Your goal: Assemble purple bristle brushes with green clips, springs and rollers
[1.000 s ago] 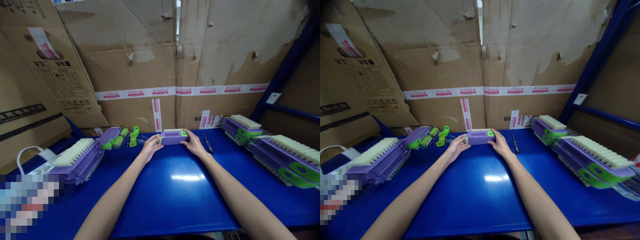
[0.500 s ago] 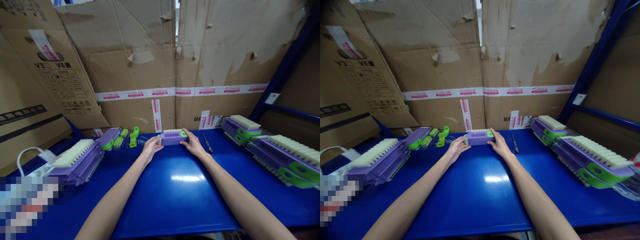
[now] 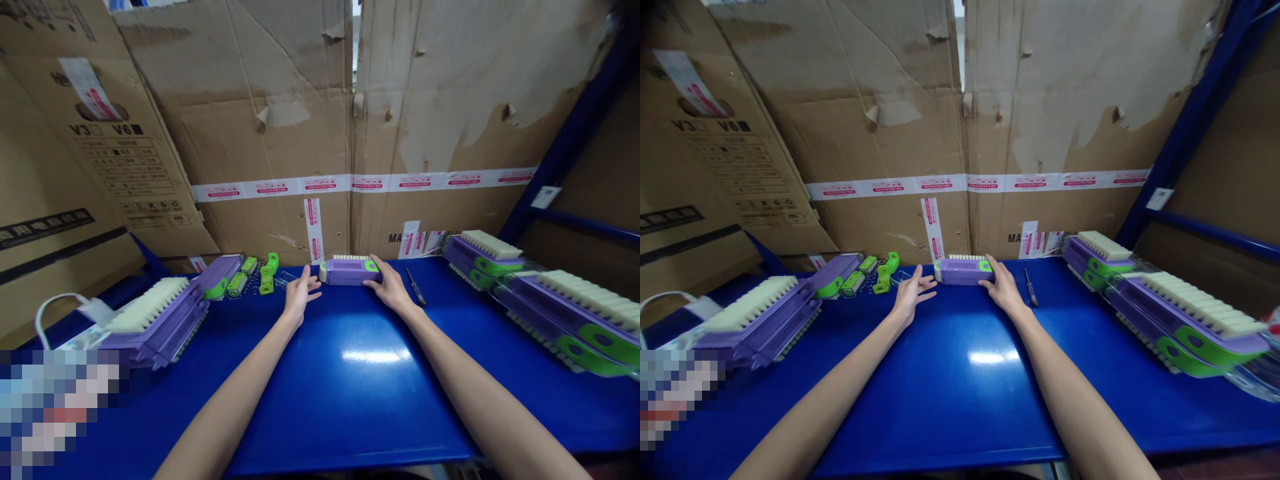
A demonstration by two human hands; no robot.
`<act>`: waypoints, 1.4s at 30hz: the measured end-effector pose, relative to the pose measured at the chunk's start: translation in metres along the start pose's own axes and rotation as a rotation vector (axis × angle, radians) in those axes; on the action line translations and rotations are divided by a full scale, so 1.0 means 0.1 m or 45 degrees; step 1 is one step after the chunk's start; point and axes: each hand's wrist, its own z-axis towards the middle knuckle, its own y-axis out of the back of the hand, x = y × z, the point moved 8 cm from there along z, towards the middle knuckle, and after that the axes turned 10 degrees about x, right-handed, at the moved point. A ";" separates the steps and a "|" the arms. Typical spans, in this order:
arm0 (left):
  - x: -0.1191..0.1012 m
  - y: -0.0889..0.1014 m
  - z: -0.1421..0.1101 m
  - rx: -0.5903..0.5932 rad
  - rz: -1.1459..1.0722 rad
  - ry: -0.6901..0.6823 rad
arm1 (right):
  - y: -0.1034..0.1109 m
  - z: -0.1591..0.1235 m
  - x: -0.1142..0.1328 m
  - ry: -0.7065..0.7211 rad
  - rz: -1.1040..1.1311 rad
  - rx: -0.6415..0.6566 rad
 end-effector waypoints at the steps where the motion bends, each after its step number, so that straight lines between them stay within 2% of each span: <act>1: -0.01 0.00 -0.01 -0.020 0.024 0.004 | 0.01 0.00 -0.01 -0.012 -0.012 0.000; 5: 0.00 -0.14 -0.03 0.103 0.215 0.008 | 0.01 0.00 0.00 -0.044 -0.058 0.014; 8: -0.11 -0.20 -0.08 0.112 0.641 -0.172 | 0.01 0.00 0.00 -0.042 -0.052 -0.001; 11: -0.34 -0.25 -0.19 0.004 1.214 -0.503 | 0.01 0.01 -0.03 -0.048 -0.031 -0.016; 13: -0.43 -0.26 -0.25 -0.097 1.517 -0.626 | 0.00 0.01 -0.04 -0.058 -0.028 -0.011; 17: -0.43 -0.14 -0.23 -0.293 1.805 -0.569 | 0.00 0.01 -0.04 -0.064 -0.016 -0.010; 19: -0.35 -0.10 -0.18 -0.273 1.826 -0.502 | 0.01 0.01 -0.03 -0.072 -0.004 -0.010; 21: -0.26 -0.11 -0.14 -0.167 1.833 -0.472 | 0.01 0.01 -0.02 -0.087 0.007 -0.007; 24: -0.20 -0.23 -0.13 0.012 1.869 -0.528 | 0.02 0.01 -0.04 -0.128 0.046 -0.006; 26: -0.23 -0.30 -0.16 0.049 1.878 -0.586 | 0.01 0.02 -0.12 -0.185 0.124 0.003; 29: -0.30 -0.29 -0.18 -0.040 1.855 -0.632 | -0.04 0.03 -0.26 -0.245 0.315 0.027; 33: -0.27 -0.07 -0.11 -0.190 1.695 -0.552 | -0.07 0.04 -0.35 -0.254 0.517 0.031; 38: -0.12 0.16 0.06 -0.130 1.258 -0.417 | -0.06 0.03 -0.34 -0.291 0.687 0.050; 42: -0.15 0.22 0.11 -0.126 1.173 -0.411 | -0.05 0.01 -0.33 -0.340 0.762 0.038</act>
